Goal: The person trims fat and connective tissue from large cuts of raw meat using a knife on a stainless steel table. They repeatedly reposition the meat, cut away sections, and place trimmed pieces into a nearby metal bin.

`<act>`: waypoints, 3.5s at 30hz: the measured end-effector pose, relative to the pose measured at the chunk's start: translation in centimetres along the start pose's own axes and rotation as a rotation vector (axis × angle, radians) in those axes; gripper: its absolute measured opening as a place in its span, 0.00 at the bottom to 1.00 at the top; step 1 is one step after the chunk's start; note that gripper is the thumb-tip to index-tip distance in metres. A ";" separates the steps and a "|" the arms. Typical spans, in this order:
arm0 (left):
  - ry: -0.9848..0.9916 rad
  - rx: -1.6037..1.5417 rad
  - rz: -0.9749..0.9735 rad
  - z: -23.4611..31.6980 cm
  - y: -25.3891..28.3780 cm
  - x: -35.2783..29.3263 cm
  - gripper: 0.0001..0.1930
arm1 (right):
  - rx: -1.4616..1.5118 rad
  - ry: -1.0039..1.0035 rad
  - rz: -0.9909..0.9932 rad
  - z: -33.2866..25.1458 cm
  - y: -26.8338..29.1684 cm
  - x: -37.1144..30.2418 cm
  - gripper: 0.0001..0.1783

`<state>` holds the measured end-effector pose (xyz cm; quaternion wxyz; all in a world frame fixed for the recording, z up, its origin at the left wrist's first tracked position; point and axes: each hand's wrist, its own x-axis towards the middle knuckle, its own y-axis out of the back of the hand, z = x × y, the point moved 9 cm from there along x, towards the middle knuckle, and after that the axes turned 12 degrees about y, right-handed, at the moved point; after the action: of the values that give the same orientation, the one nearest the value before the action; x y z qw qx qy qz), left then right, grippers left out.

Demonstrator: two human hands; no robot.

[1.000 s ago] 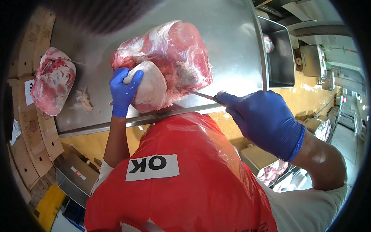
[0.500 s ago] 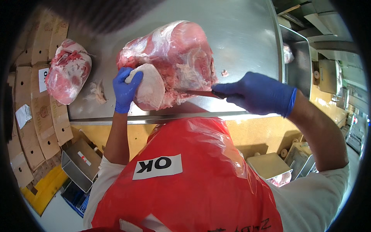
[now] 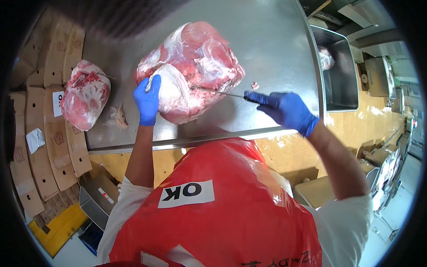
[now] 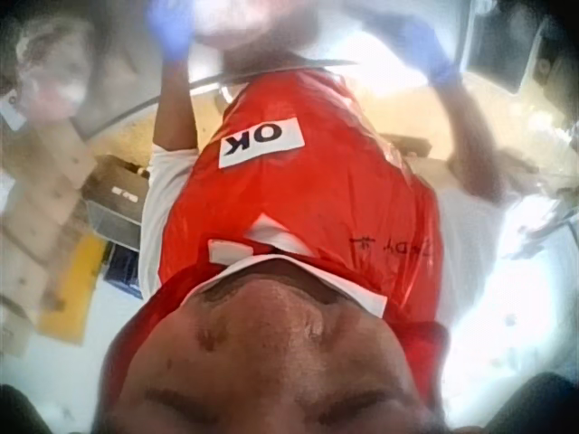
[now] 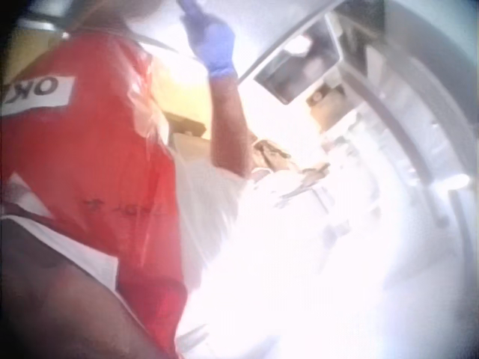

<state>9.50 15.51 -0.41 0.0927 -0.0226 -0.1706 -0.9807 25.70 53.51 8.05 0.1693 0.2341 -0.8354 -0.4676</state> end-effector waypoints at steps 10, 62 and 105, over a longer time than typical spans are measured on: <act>0.009 -0.075 -0.098 0.1 -0.9 -0.7 0.15 | -0.466 -0.166 0.009 -8.5 5.4 -0.5 0.19; -0.552 0.529 0.015 7.9 -5.1 -1.8 0.12 | -0.388 -0.302 0.103 -5.9 2.6 -4.4 0.25; 0.015 0.242 0.046 3.6 -4.6 3.5 0.17 | 0.338 -0.347 0.424 0.4 -10.2 -8.1 0.24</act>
<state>5.27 20.36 1.76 0.1183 -0.0079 -0.2864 -0.9507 34.60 53.58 -1.41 0.0770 -0.0036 -0.9478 -0.3095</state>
